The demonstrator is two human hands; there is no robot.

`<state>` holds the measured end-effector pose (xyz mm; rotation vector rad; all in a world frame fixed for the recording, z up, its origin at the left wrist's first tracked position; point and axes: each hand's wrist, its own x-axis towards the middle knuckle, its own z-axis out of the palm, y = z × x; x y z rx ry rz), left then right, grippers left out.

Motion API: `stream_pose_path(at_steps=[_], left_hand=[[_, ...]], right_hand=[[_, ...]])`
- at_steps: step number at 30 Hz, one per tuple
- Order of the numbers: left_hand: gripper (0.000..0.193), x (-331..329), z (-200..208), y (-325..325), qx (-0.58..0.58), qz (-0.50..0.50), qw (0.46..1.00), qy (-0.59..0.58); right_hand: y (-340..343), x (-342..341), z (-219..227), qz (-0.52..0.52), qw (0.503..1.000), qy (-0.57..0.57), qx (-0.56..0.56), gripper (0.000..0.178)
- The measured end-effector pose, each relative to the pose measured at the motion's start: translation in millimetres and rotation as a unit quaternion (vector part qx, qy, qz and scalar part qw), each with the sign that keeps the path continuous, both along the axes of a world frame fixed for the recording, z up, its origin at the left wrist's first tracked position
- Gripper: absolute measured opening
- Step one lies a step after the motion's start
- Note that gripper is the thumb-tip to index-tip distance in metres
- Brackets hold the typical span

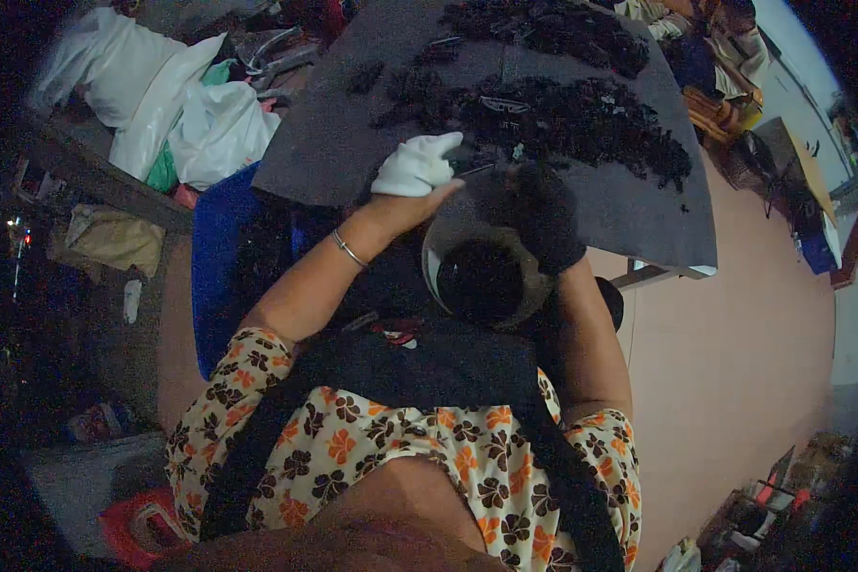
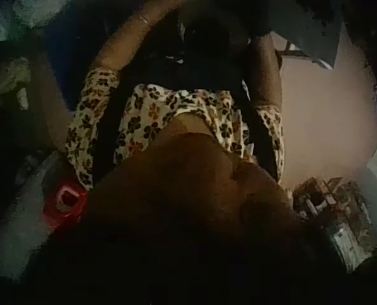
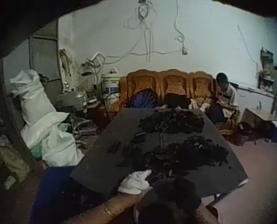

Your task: Sorting small black manufacturing parts on a workbench and placing them into a container.

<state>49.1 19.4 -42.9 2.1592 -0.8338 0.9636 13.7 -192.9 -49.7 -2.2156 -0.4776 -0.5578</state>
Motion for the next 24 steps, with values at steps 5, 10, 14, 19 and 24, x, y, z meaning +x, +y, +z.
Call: stream_pose_path(at_steps=[5,10,14,19,24], left_hand=[[0.009,-6.0,10.3,-0.5,0.16,0.02,0.978,0.13],[0.015,-33.8,30.3,7.2,-0.005,-0.134,0.977,0.166],[0.024,-46.4,42.1,11.9,-0.109,-0.155,0.927,0.324],[0.028,-59.7,46.9,15.2,-0.242,-0.223,0.841,0.429],[0.026,-65.6,45.5,17.6,-0.214,-0.235,0.87,0.377]], right_hand=[[22.7,-10.1,23.0,0.025,0.998,-0.037,-0.053,0.021],[27.8,-18.5,26.3,0.065,0.983,-0.157,-0.075,0.022],[29.5,-25.7,35.5,0.075,0.978,-0.176,-0.085,0.02],[34.2,-39.8,53.3,0.096,0.973,-0.157,-0.135,0.028],[35.4,-43.4,51.8,0.095,0.959,-0.182,-0.193,0.018]])
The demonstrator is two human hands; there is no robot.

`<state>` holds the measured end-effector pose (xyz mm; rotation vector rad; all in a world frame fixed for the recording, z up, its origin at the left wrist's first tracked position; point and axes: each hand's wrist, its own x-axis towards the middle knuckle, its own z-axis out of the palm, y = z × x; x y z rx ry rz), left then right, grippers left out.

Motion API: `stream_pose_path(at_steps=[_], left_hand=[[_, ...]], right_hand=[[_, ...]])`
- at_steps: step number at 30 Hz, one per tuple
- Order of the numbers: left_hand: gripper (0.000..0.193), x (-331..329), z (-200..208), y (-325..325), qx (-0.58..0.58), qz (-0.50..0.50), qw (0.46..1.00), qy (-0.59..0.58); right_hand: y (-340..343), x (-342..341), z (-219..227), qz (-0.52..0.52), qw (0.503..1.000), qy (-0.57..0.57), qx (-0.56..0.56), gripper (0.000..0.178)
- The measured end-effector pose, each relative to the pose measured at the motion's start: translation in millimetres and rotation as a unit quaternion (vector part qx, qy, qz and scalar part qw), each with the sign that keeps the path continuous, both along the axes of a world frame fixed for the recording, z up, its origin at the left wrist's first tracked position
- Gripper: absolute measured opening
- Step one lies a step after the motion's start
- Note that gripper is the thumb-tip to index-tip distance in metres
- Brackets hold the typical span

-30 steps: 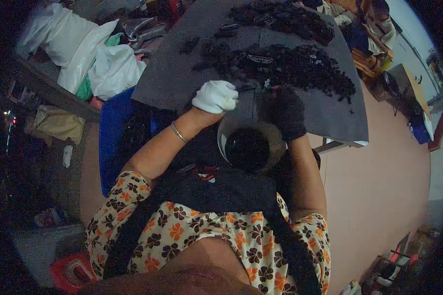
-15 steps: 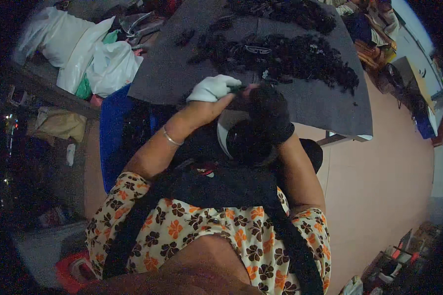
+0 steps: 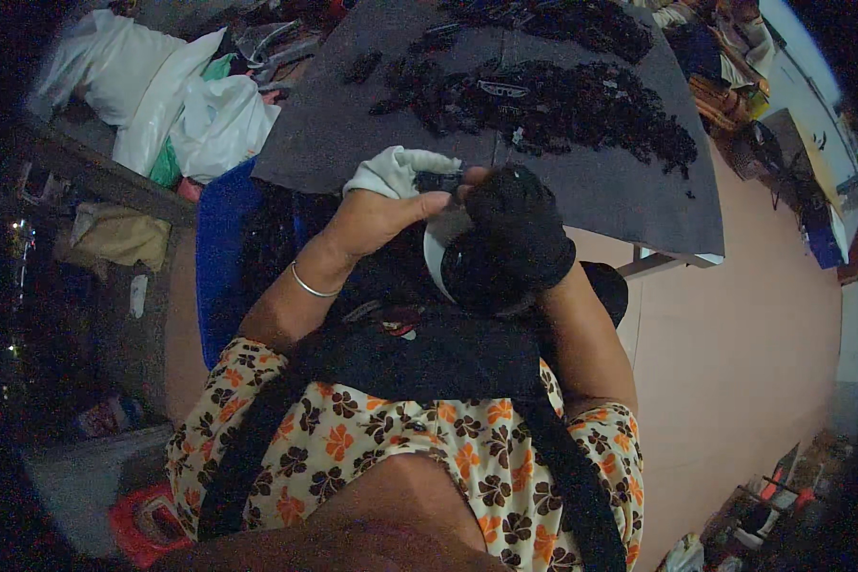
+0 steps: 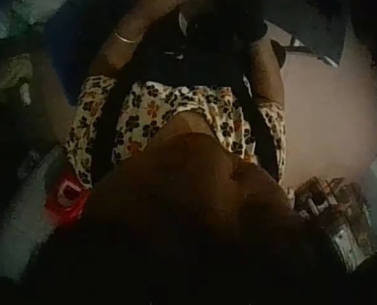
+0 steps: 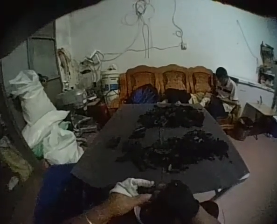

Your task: Sorting small black manufacturing parts on a workbench and placing them into a container.

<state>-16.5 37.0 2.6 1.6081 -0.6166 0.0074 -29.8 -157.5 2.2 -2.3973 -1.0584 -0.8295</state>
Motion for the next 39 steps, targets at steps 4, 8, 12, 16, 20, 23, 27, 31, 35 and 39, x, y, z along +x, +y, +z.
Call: stream_pose_path(at_steps=[4,8,12,16,20,23,27,31,35,39], left_hand=[[0.025,-5.6,0.1,1.7,-0.039,0.022,0.994,0.104],[0.02,-14.8,-9.5,1.1,-0.042,0.052,0.994,0.085],[0.018,-10.9,-14.5,2.3,0.185,0.071,0.971,-0.137],[0.02,-10.8,-13.9,-4.4,0.167,0.035,0.983,-0.069],[0.032,22.2,-9.3,-1.7,0.24,0.005,0.947,-0.214],[0.048,60.2,-3.2,3.5,0.358,0.138,0.881,-0.278],[0.044,91.5,-2.6,-11.7,0.493,0.195,0.823,-0.203],[0.033,101.2,-18.2,-14.2,0.536,0.246,0.785,-0.191],[0.027,101.4,-43.4,22.6,0.394,0.291,0.868,-0.079],[0.025,75.1,-22.6,29.6,0.145,0.18,0.972,-0.033]], right_hand=[[1.6,-4.7,1.7,0.018,1.0,0.025,-0.001,0.022],[9.6,-7.2,-3.3,0.002,0.997,0.057,0.045,0.023],[5.0,-3.3,-19.1,0.002,0.847,0.441,0.297,0.024],[-8.7,3.0,-18.3,-0.022,0.897,0.41,0.164,0.027],[-30.3,14.7,-10.2,0.004,0.882,0.457,0.112,0.028],[-38.3,28.6,-10.1,-0.051,0.919,0.374,0.111,0.03],[-16.9,55.3,3.1,-0.203,0.955,0.215,0.023,0.028],[-11.0,64.4,0.3,-0.188,0.977,0.099,0.007,0.031],[-3.9,61.1,3.6,-0.204,0.963,0.173,-0.023,0.032],[-24.9,75.3,-32.5,-0.201,0.978,0.057,-0.001,0.027]])
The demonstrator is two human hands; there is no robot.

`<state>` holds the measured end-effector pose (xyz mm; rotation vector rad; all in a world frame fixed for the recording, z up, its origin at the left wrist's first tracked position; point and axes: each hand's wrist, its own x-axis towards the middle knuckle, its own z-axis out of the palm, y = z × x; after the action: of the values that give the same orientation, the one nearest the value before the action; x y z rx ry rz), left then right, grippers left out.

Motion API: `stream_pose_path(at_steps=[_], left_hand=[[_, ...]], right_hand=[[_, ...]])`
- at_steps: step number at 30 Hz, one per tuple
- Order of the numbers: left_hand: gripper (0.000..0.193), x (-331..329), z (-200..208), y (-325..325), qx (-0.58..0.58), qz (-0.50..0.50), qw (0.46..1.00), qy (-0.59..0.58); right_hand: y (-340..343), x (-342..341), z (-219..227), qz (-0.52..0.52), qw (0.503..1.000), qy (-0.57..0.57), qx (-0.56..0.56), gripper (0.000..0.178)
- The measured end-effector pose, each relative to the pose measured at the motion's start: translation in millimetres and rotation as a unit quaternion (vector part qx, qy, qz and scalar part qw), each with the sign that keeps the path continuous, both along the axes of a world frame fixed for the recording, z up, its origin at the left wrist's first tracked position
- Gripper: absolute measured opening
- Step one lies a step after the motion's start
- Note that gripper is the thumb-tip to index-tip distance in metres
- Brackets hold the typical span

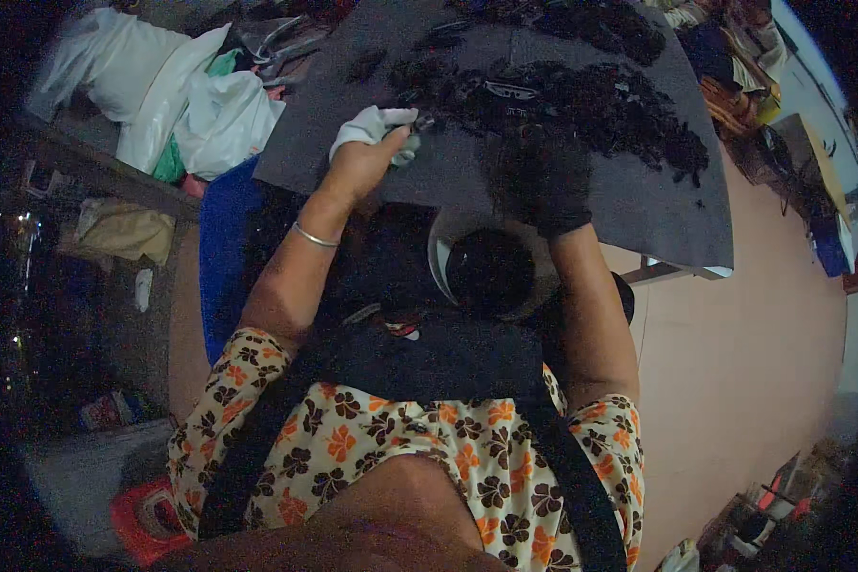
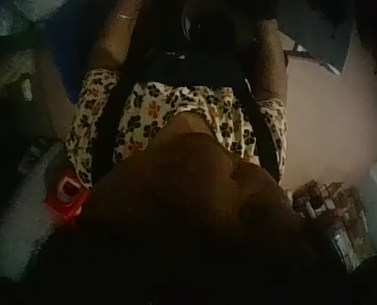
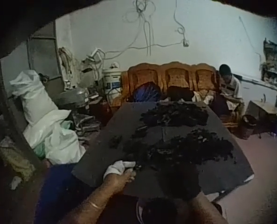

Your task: Sorting small black manufacturing parts on a workbench and placing them into a container.

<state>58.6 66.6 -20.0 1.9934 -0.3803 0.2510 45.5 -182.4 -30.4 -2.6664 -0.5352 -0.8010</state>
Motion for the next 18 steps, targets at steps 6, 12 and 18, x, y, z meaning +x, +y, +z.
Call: stream_pose_path(at_steps=[6,12,18], left_hand=[[0.028,-25.8,6.6,-0.6,-0.302,-0.117,0.934,0.152],[0.029,-49.2,24.9,-21.8,-0.24,-0.123,0.953,0.137],[0.028,-63.3,16.8,-36.0,-0.082,-0.062,0.993,-0.053]], right_hand=[[26.4,-20.4,4.4,0.15,0.943,0.047,0.293,0.016],[35.7,-37.3,17.1,0.146,0.963,-0.087,0.208,0.01],[52.7,-51.9,16.2,0.094,0.883,0.179,0.422,0.014]])
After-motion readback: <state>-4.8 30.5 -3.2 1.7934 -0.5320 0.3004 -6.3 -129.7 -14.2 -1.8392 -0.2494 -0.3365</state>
